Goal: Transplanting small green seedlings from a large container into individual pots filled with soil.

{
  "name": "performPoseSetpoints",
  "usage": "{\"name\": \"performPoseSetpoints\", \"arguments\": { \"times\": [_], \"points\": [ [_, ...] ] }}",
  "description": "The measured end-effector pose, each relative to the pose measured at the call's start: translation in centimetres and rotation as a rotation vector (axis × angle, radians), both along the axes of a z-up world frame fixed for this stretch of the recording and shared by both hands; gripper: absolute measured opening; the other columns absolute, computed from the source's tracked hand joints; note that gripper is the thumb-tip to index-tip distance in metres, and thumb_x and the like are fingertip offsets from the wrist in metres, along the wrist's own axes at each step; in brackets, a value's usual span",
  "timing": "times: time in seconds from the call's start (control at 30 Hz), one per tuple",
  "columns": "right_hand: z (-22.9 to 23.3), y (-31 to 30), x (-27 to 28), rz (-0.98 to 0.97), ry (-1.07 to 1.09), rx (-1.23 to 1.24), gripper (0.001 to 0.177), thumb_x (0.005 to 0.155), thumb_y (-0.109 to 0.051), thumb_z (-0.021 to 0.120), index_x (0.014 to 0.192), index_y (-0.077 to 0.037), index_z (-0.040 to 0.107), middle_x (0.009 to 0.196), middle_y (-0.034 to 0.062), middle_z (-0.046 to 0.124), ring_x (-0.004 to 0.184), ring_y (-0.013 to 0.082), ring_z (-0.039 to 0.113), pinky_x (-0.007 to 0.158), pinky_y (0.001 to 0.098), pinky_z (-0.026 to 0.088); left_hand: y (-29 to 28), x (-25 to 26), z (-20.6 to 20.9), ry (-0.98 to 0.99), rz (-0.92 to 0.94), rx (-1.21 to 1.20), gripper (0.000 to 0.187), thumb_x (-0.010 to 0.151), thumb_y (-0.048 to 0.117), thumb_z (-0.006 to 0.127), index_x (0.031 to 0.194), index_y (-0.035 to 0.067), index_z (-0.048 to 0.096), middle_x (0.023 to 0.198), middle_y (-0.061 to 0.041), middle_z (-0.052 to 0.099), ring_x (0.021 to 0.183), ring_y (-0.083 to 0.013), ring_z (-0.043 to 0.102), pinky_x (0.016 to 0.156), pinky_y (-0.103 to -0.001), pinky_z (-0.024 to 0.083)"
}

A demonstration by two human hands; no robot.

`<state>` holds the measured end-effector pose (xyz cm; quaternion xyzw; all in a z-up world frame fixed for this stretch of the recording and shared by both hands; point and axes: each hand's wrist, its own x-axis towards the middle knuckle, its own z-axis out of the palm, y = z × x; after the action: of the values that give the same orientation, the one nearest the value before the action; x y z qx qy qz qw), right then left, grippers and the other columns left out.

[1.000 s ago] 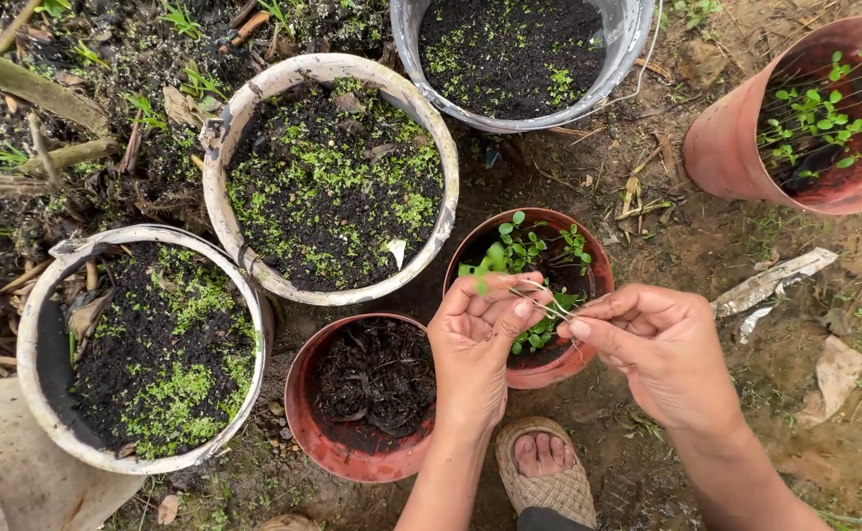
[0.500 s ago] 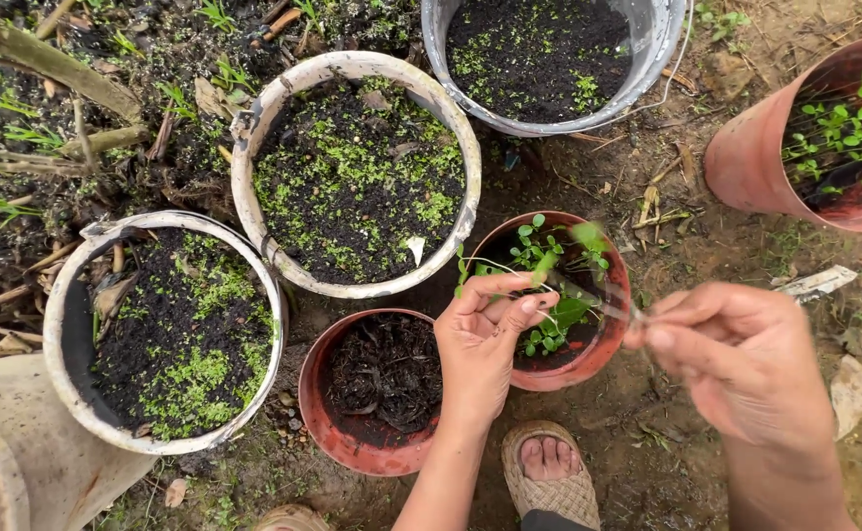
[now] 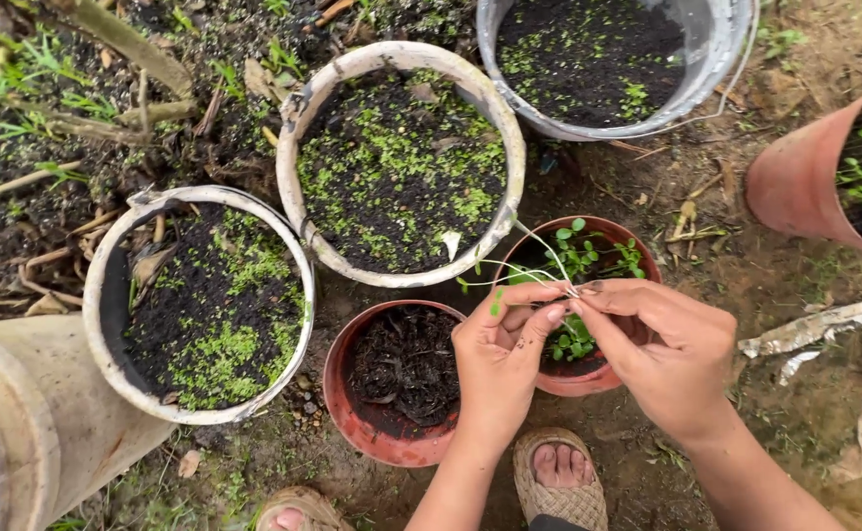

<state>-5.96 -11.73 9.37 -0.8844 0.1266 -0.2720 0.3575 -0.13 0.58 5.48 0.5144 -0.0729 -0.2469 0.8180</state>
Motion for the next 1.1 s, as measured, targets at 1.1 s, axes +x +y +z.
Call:
{"name": "performPoseSetpoints", "arguments": {
  "times": [1.1],
  "points": [
    [-4.8, 1.8, 8.4, 0.271, 0.042, -0.125, 0.005, 0.09, 0.006, 0.073, 0.089, 0.001, 0.075, 0.086, 0.0158, 0.076, 0.074, 0.0316, 0.075, 0.062, 0.0365, 0.06, 3.8, 7.2, 1.0, -0.216, 0.229, 0.748, 0.057, 0.092, -0.009, 0.062, 0.14, -0.015, 0.032, 0.129, -0.035, 0.047, 0.111, -0.0475, 0.068, 0.079, -0.051, 0.069]
  ]
}}
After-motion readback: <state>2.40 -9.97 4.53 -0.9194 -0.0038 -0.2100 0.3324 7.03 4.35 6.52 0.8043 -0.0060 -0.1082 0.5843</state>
